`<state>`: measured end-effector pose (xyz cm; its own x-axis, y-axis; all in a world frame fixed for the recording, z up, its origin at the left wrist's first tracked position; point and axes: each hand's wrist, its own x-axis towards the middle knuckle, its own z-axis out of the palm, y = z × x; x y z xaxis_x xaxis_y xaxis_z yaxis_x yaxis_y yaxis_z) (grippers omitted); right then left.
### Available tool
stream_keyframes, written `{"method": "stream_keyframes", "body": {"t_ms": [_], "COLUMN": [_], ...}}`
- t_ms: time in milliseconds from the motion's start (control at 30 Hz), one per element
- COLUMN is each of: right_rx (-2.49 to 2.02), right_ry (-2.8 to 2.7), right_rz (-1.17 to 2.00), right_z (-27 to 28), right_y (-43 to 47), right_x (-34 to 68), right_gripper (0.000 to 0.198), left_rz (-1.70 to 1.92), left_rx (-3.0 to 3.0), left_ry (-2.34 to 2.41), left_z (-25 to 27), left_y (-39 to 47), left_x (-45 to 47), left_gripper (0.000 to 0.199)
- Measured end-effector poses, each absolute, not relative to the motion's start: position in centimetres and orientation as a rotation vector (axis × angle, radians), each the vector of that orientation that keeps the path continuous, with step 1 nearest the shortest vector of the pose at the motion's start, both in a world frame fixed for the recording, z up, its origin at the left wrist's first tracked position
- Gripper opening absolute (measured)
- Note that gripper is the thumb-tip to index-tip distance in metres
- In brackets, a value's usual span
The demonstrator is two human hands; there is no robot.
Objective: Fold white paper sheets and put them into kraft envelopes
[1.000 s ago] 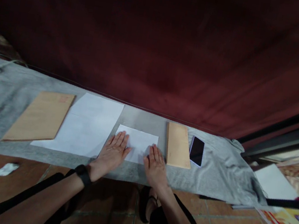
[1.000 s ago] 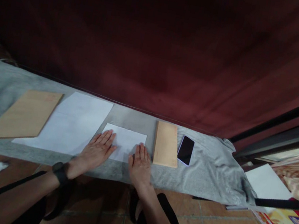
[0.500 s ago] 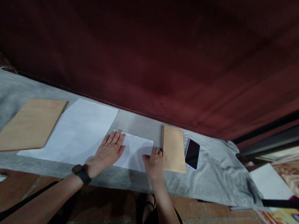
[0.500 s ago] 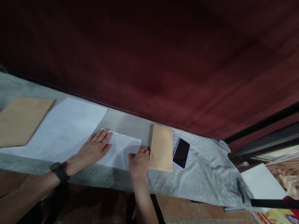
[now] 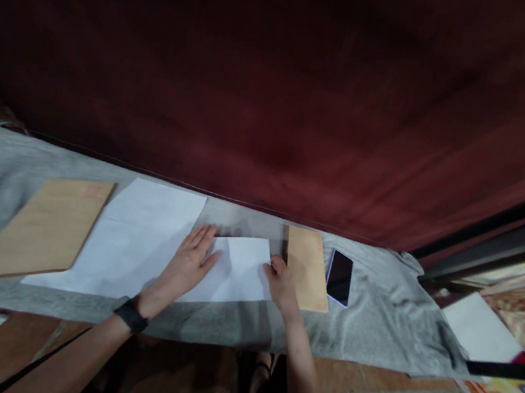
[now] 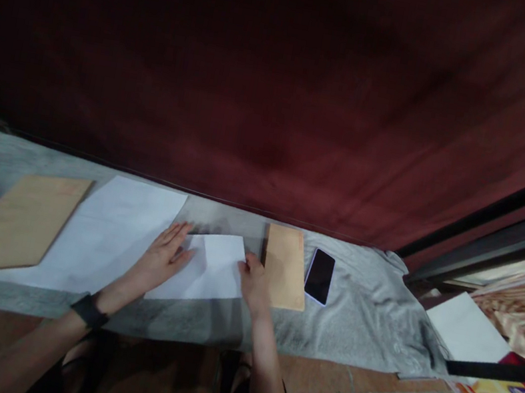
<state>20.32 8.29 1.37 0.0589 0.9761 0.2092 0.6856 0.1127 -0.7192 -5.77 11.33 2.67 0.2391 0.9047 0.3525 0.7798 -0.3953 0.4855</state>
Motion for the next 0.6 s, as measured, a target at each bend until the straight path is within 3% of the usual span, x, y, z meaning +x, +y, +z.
{"method": "stream_keyframes", "body": {"t_ms": [133,233,300,467,600], "right_rx": [-1.468,-1.46,-1.482,-1.558,-1.499], "right_ry": [-1.618,-1.549,-1.549,-1.632,-1.696], "right_rz": [0.832,0.86,0.727,0.208,0.168], "right_z": [3.2,4.3,4.8,5.5,5.2], "right_y": [8.9,9.1,9.2,8.8,7.7], "right_x": [21.2,21.1,20.7,19.1,16.8], "right_gripper": [0.023,0.024,0.025,0.036,0.04], "left_rz": [0.814,0.717,0.691,0.786,0.915], "left_rx": [1.95,1.718,1.586,1.236,1.1], "left_ry": [1.508,1.399,1.296,1.273,1.329], "left_z": [4.3,4.8,5.0,4.9,4.0], "left_y": [11.4,11.2,10.8,9.2,8.1], "left_x": [-6.2,-6.4,-6.3,-5.9,-5.5], "left_gripper": [0.061,0.045,0.033,0.03,0.032]}}
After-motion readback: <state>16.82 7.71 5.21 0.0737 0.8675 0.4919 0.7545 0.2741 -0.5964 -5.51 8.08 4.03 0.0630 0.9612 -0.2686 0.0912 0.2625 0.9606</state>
